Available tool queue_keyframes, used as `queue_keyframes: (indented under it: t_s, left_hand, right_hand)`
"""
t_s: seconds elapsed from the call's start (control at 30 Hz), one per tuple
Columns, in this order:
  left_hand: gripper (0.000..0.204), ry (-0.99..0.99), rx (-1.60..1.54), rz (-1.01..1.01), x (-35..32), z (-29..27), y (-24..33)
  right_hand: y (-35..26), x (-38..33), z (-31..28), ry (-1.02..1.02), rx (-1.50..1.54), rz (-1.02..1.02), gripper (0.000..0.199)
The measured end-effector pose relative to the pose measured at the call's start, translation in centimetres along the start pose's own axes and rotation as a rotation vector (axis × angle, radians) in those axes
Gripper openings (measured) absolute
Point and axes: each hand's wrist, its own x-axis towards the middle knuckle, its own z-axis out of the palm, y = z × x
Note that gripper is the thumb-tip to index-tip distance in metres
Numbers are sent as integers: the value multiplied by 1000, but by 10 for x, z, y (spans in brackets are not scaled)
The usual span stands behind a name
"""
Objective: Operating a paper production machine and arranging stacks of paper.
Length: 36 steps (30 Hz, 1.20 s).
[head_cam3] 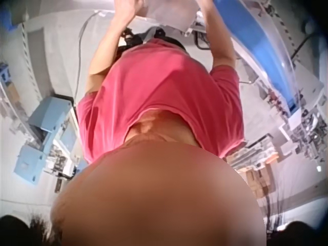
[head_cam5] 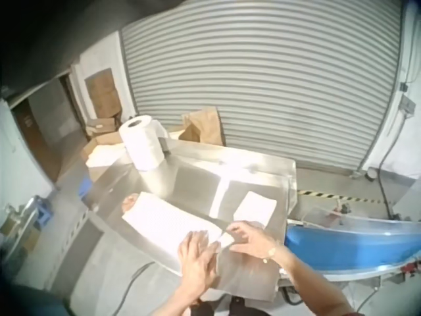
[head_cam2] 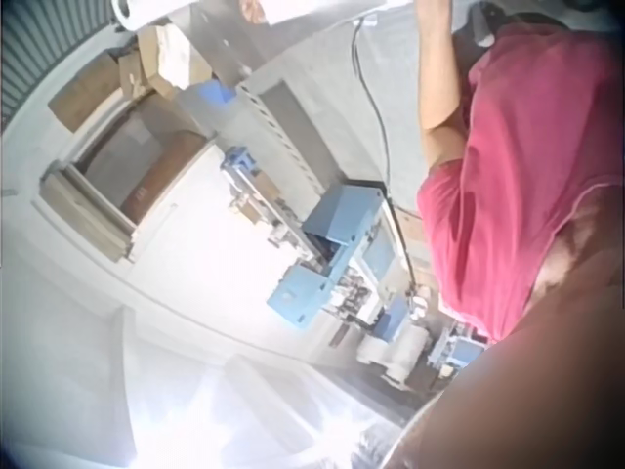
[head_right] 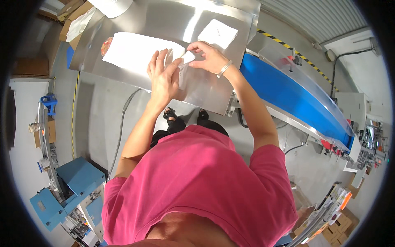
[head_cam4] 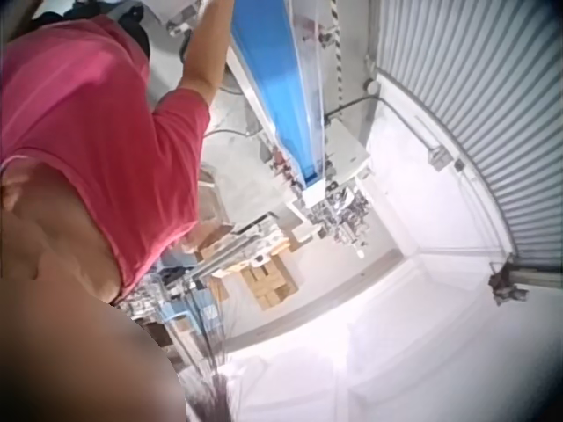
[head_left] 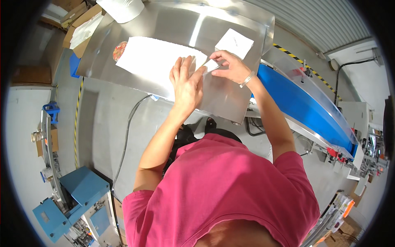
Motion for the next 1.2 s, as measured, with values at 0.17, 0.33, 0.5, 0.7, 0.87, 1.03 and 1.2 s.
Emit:
queue_keyframes:
  t_s: [0.17, 0.33, 0.5, 0.7, 0.87, 1.03, 1.2]
  left_hand:
    - [26, -64, -15, -10, 8, -9, -5]
    - [26, -251, 7, 19, 26, -21, -37]
    - [27, -464, -46, -16, 43, -30, -55]
    - [27, -571, -21, 29, 49, -33, -56]
    - [27, -693, -41, 57, 59, -40, -55]
    - [28, -751, -39, 42, 69, -37, -64]
    - [26, -774, -67, 27, 71, -42, -64]
  right_hand:
    - [29, 16, 5, -138, 144, -10, 36]
    - [48, 14, -9, -132, 362, 146, 28]
    - [50, -4, -20, 2, 481, 181, 35]
    - [55, -73, -45, 336, 136, 366, 35]
    - [138, -164, -101, 577, -385, 578, 50]
    - [158, -219, -144, 605, -891, 746, 62]
    - [73, -176, -108, 627, -1314, 1099, 74]
